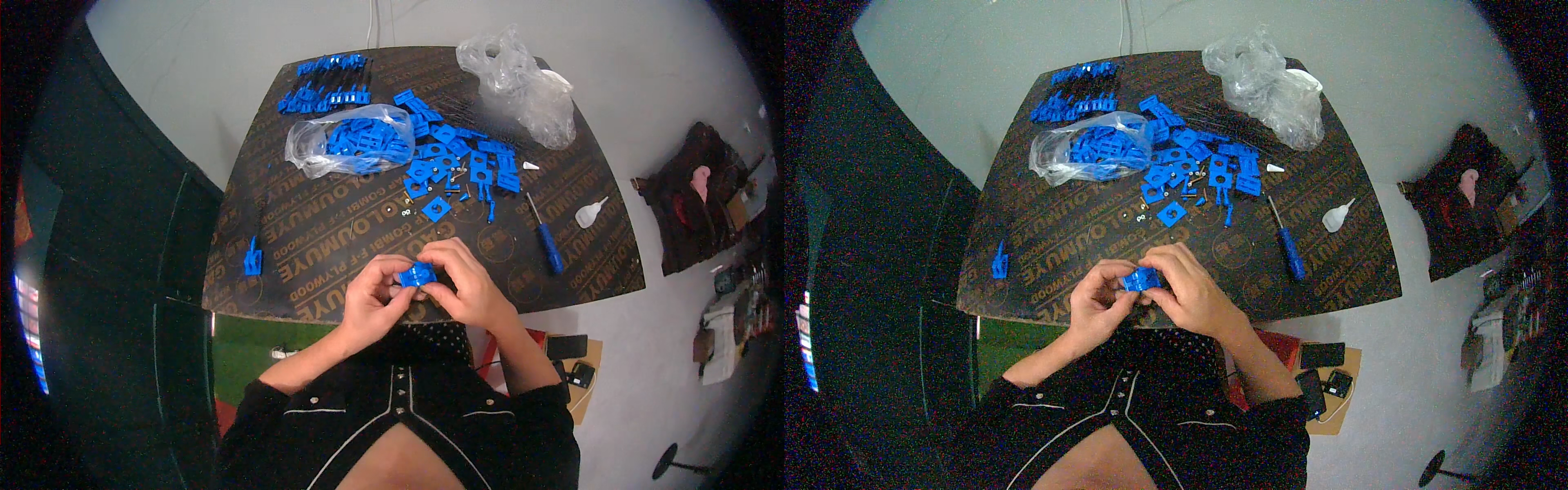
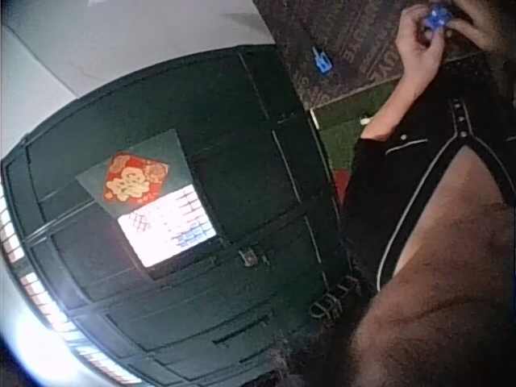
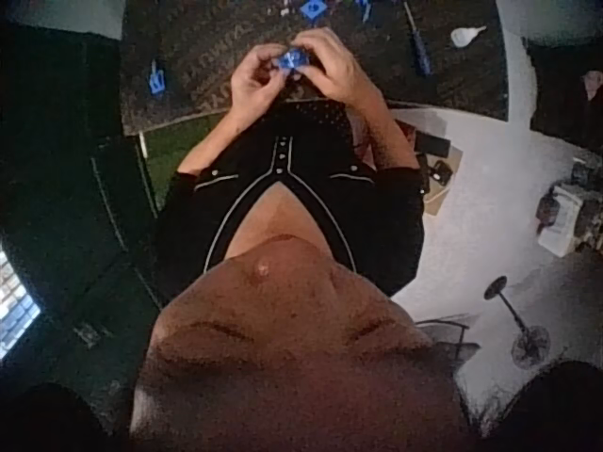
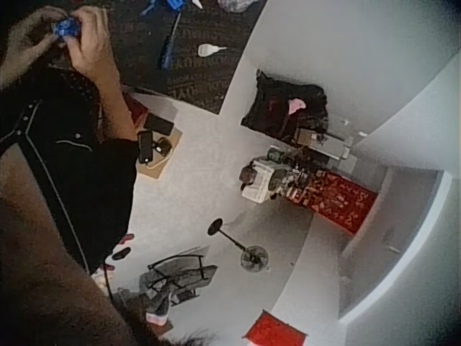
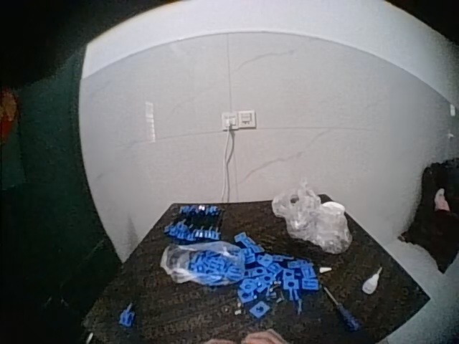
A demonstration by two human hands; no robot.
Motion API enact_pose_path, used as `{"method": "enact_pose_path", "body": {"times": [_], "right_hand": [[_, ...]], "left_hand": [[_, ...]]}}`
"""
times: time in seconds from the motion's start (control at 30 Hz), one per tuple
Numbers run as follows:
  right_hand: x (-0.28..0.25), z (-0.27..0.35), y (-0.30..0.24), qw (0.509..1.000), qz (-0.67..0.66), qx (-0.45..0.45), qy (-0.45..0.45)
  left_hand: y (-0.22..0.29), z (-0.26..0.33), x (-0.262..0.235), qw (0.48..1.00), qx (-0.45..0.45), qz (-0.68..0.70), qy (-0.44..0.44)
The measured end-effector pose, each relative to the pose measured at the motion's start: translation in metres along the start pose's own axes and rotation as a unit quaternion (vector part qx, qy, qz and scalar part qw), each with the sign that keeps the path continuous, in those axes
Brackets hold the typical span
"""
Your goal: The person assembles small blue plastic components by joining them together with a screwdriver.
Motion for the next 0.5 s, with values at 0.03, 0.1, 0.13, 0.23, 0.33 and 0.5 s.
{"method": "enact_pose_path", "body": {"times": [0.03,0.1,0.13,0.23,0.33,0.5], "right_hand": [[0.0,0.0,0.0,1.0,0.0,0.0,0.0],[0.0,0.0,0.0,1.0,-0.006,0.004,-0.001],[0.0,-0.001,0.0,1.0,-0.006,0.004,-0.002],[0.0,-0.001,0.001,1.0,0.013,-0.001,-0.007],[0.001,0.0,0.003,0.999,0.034,-0.013,0.0],[0.005,0.007,0.016,0.995,0.012,0.098,0.022]], "left_hand": [[0.001,0.0,0.0,1.0,-0.005,0.001,-0.002],[-0.001,0.0,0.001,1.0,-0.006,0.01,0.0],[-0.002,0.0,0.0,1.0,-0.007,0.018,0.003],[-0.008,0.001,-0.003,1.0,0.003,0.01,-0.028],[-0.011,0.003,-0.004,0.999,-0.016,0.002,-0.029],[-0.014,-0.006,-0.015,0.998,-0.045,-0.034,-0.006]]}}
Point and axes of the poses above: each hand's wrist, its own z-axis away from the middle knuckle, its own x-axis out of the palm, y = z × x, the point moved 2 cm from there along -z, towards the middle knuckle, and after that the axes turned 5 degrees about x, right-handed, at the moved point
